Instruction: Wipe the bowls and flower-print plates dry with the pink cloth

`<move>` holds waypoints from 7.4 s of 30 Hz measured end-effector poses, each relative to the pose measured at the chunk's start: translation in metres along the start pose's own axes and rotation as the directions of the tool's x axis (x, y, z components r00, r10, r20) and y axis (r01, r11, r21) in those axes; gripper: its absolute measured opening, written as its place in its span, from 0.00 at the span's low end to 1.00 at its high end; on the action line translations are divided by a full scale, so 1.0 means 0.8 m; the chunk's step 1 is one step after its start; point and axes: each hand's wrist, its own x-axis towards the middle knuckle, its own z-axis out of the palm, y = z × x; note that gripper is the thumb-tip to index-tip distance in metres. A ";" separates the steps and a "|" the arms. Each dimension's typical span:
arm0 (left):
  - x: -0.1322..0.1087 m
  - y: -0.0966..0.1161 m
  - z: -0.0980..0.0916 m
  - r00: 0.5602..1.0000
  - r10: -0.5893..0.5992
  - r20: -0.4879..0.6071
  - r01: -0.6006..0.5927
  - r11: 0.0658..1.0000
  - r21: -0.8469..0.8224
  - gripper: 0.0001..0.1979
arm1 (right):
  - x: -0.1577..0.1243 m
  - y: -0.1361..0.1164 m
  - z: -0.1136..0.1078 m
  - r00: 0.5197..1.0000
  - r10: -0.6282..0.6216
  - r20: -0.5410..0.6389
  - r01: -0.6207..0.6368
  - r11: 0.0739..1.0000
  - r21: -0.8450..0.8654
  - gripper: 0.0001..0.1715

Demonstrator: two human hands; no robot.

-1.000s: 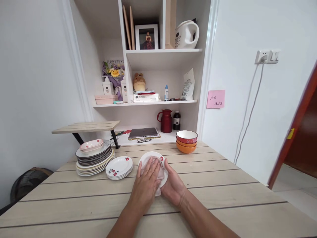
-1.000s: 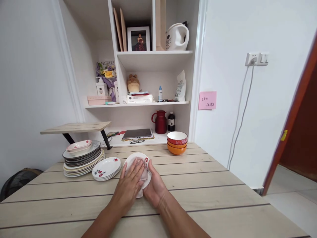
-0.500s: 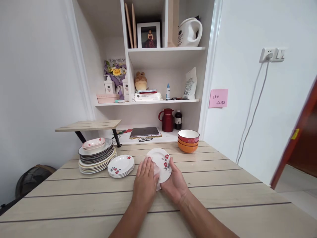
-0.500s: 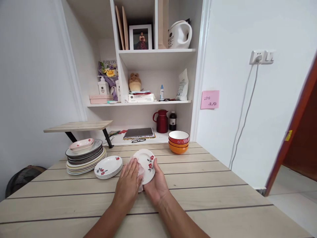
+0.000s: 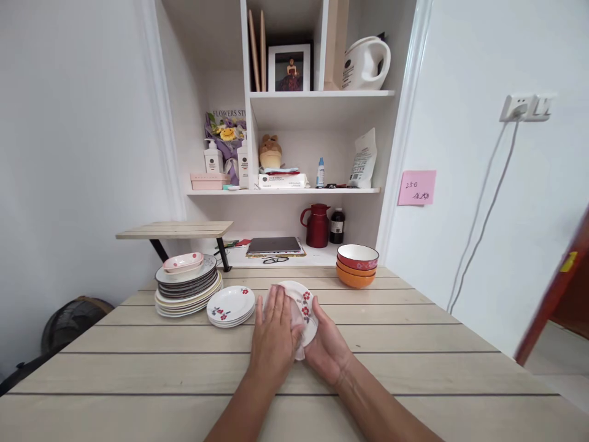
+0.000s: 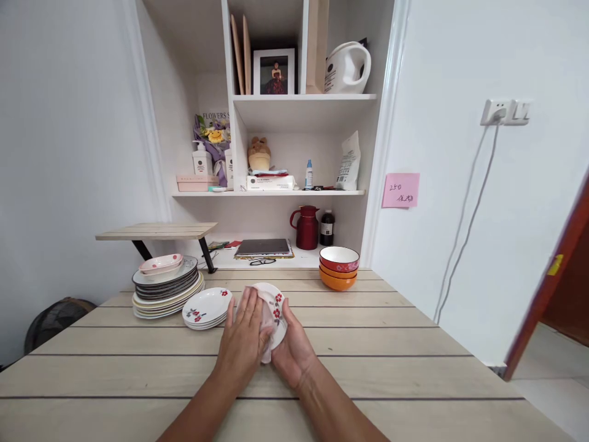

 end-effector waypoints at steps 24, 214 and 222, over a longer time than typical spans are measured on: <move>-0.001 0.006 -0.004 0.999 0.034 0.021 -0.035 0.998 0.043 0.32 | -0.004 -0.006 0.006 1.000 0.000 0.019 0.000 1.000 0.021 0.34; -0.012 0.000 0.017 0.984 0.135 -0.119 -0.137 0.991 -0.008 0.22 | 0.008 -0.021 -0.010 0.983 -0.100 -0.151 0.099 0.995 -0.018 0.35; -0.005 0.003 0.011 0.934 0.340 -0.107 -0.340 0.940 0.012 0.23 | 0.007 -0.008 -0.014 0.981 -0.053 -0.185 0.048 0.998 -0.035 0.30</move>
